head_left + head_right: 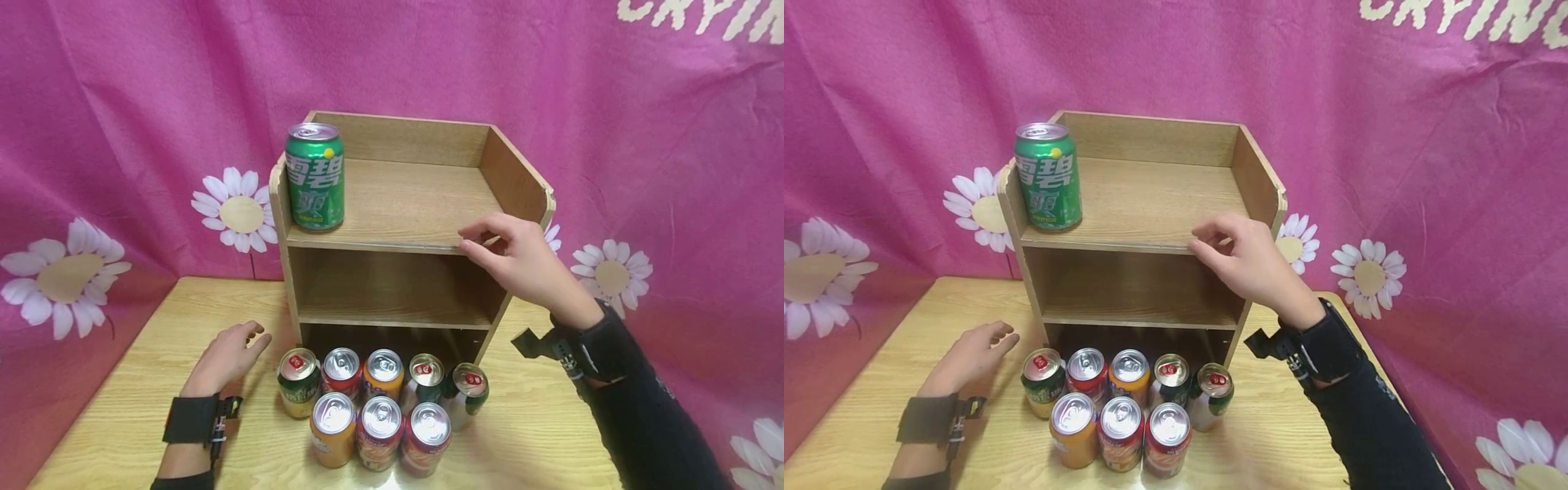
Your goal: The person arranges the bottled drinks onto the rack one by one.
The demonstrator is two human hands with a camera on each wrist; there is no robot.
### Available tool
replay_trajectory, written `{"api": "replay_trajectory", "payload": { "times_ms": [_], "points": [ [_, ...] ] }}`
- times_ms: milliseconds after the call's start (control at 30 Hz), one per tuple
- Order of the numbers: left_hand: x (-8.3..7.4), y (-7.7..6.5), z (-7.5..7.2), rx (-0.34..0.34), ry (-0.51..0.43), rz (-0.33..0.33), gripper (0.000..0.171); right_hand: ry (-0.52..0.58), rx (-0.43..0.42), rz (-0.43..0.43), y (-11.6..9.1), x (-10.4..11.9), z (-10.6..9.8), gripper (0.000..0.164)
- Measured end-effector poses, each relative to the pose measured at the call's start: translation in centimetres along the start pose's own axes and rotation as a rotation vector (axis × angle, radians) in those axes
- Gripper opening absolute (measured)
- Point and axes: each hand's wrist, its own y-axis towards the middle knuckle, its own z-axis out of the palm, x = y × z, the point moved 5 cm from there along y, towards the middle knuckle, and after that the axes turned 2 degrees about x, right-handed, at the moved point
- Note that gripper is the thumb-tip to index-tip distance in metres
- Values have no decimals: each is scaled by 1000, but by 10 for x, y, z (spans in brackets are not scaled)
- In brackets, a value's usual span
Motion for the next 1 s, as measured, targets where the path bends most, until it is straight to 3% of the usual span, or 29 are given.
{"api": "replay_trajectory", "payload": {
  "times_ms": [167,400,600,767,900,1000],
  "points": [
    [0,-2,0,4,2,-4,37,-5,-6,-70,-28,-4,-2,15],
    [3,-3,-1,5,0,-26,38,-112,150,-26,-71,-32,-1,19],
    [5,-8,-1,3,17,-28,37,-131,173,100,-101,-64,4,17],
    [8,-10,0,-5,17,2,37,-123,223,275,-122,-94,16,27],
    [7,-8,0,1,-42,35,35,-106,236,382,-135,-115,30,36],
    [4,-5,3,47,-145,77,30,-73,224,431,-143,-127,38,39]
  ]
}}
